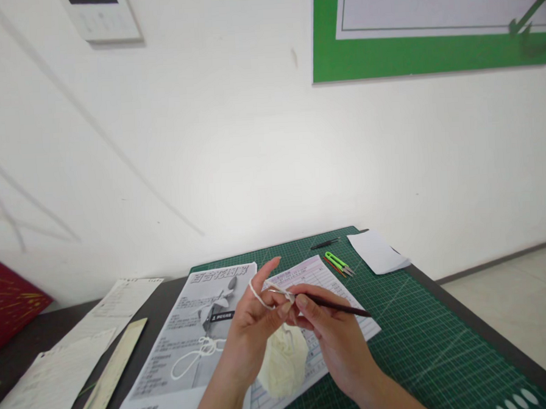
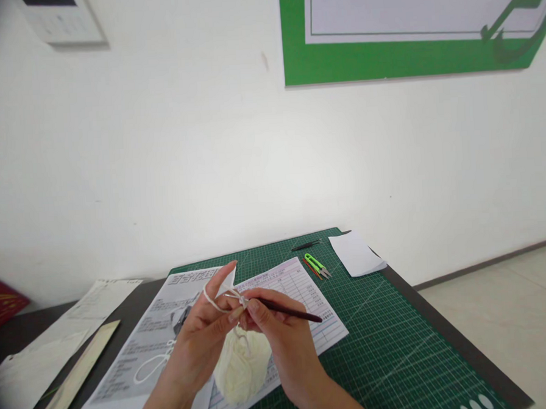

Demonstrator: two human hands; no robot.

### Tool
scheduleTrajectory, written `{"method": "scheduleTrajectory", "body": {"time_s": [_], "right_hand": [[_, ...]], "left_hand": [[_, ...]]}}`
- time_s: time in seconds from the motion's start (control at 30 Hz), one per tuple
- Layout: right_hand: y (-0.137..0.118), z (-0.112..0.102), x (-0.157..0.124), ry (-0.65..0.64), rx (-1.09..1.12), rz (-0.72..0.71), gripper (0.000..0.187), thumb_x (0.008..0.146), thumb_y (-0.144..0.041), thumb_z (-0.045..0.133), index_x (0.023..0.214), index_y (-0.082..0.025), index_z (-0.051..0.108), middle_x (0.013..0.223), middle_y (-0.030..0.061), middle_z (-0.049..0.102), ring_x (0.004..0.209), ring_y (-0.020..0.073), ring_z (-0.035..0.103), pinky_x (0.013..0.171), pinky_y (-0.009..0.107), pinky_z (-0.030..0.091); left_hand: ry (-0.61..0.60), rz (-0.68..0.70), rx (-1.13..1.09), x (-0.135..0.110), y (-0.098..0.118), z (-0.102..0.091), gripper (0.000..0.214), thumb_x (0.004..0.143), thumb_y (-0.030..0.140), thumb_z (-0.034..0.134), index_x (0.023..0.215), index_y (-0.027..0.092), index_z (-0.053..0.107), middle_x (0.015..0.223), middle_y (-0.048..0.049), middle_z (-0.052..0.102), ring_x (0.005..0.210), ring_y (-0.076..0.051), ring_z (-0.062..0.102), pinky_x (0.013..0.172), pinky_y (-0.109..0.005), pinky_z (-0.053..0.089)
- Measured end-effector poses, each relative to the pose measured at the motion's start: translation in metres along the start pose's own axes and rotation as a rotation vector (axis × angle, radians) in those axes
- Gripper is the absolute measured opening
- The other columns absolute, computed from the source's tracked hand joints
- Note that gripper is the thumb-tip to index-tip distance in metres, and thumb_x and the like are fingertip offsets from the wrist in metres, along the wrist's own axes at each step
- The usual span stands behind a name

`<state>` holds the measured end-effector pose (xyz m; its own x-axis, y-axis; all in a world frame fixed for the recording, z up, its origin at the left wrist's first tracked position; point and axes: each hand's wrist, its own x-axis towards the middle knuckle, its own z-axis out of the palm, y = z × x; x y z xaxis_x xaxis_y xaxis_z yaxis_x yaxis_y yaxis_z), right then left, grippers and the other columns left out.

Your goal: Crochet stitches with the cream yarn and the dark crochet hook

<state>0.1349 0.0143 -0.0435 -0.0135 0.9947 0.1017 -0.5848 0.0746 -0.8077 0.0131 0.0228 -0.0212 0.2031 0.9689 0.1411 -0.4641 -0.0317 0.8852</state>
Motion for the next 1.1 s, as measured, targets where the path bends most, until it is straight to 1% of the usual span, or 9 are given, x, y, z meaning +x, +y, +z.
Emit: {"method": "scheduleTrajectory", "body": {"time_s": [0.33,0.43,0.53,0.63,0.67,0.7,0.8,0.93,1.1], "right_hand": [[0.0,-0.004,0.003,0.093,-0.087,-0.136,0.012,0.067,-0.024,0.078,0.078,-0.021,0.075,0.075,0.0023,0.074,0.074,0.0182,0.065,0.073,0.032,0.051],[-0.007,-0.009,0.002,0.073,-0.195,-0.182,0.01,0.067,-0.022,0.077,0.077,-0.023,0.076,0.073,0.0017,0.074,0.07,0.0185,0.066,0.07,0.033,0.052],[-0.017,-0.014,0.004,0.039,-0.229,-0.244,0.009,0.067,-0.021,0.078,0.075,-0.023,0.077,0.073,0.0014,0.074,0.069,0.0176,0.066,0.068,0.031,0.053],[-0.027,-0.018,0.009,-0.073,-0.181,-0.155,0.011,0.064,-0.021,0.08,0.074,-0.022,0.077,0.068,0.0008,0.074,0.063,0.0151,0.065,0.06,0.027,0.053],[-0.031,-0.018,0.011,-0.112,-0.174,-0.125,0.011,0.064,-0.021,0.08,0.075,-0.022,0.077,0.066,0.0005,0.073,0.061,0.0145,0.065,0.059,0.026,0.053],[-0.035,-0.019,0.013,-0.143,-0.174,-0.104,0.011,0.064,-0.021,0.08,0.074,-0.021,0.077,0.063,0.0003,0.073,0.059,0.014,0.065,0.058,0.025,0.053],[-0.05,-0.019,0.022,-0.25,-0.226,-0.045,0.011,0.061,-0.016,0.082,0.071,-0.017,0.076,0.058,0.0024,0.072,0.054,0.0148,0.065,0.053,0.025,0.052],[-0.074,-0.018,0.033,-0.444,-0.344,0.064,0.01,0.063,-0.014,0.079,0.073,-0.016,0.076,0.06,0.0018,0.072,0.053,0.0129,0.064,0.051,0.023,0.052],[-0.083,-0.012,0.039,-0.482,-0.322,0.063,0.009,0.065,-0.019,0.078,0.073,-0.015,0.076,0.053,-0.0006,0.066,0.039,0.0082,0.054,0.038,0.02,0.046]], "left_hand": [[-0.082,-0.051,0.184,0.002,0.003,-0.008,0.046,0.07,0.025,0.074,0.114,0.019,0.062,0.057,-0.0006,0.062,0.054,-0.013,0.053,0.055,-0.026,0.037],[0.036,-0.047,0.197,0.008,0.011,-0.022,0.027,0.072,0.036,0.07,0.088,0.013,0.07,0.049,0.0011,0.055,0.046,-0.008,0.043,0.046,-0.022,0.03],[0.212,-0.054,0.194,0.017,0.019,-0.045,0.035,0.082,0.041,0.057,0.059,0.014,0.059,0.038,0.0071,0.035,0.037,-0.005,0.03,0.041,-0.02,0.027],[0.312,-0.157,0.235,0.024,0.022,-0.069,0.026,0.086,0.035,0.055,0.094,0.012,0.063,0.086,-0.006,0.064,0.069,-0.016,0.06,0.06,-0.031,0.05],[0.332,-0.187,0.249,0.026,0.023,-0.076,0.032,0.087,0.031,0.055,0.116,0.016,0.055,0.114,-0.0095,0.059,0.093,-0.022,0.061,0.076,-0.042,0.052],[0.366,-0.197,0.263,0.027,0.024,-0.081,0.034,0.087,0.03,0.055,0.118,0.017,0.054,0.119,-0.0102,0.057,0.098,-0.024,0.059,0.079,-0.045,0.051],[0.379,-0.212,0.257,0.024,0.034,-0.095,0.032,0.087,0.03,0.056,0.116,0.016,0.055,0.116,-0.0095,0.058,0.096,-0.023,0.06,0.078,-0.044,0.052],[0.353,-0.123,0.129,0.014,0.06,-0.11,0.03,0.075,0.019,0.062,0.104,0.021,0.064,0.09,-0.0049,0.069,0.086,-0.019,0.064,0.065,-0.027,0.051],[0.335,-0.234,0.142,0.016,0.062,-0.112,0.014,0.068,0.019,0.067,0.081,0.013,0.069,0.057,-0.0043,0.065,0.048,-0.018,0.058,0.04,-0.025,0.04]]}}
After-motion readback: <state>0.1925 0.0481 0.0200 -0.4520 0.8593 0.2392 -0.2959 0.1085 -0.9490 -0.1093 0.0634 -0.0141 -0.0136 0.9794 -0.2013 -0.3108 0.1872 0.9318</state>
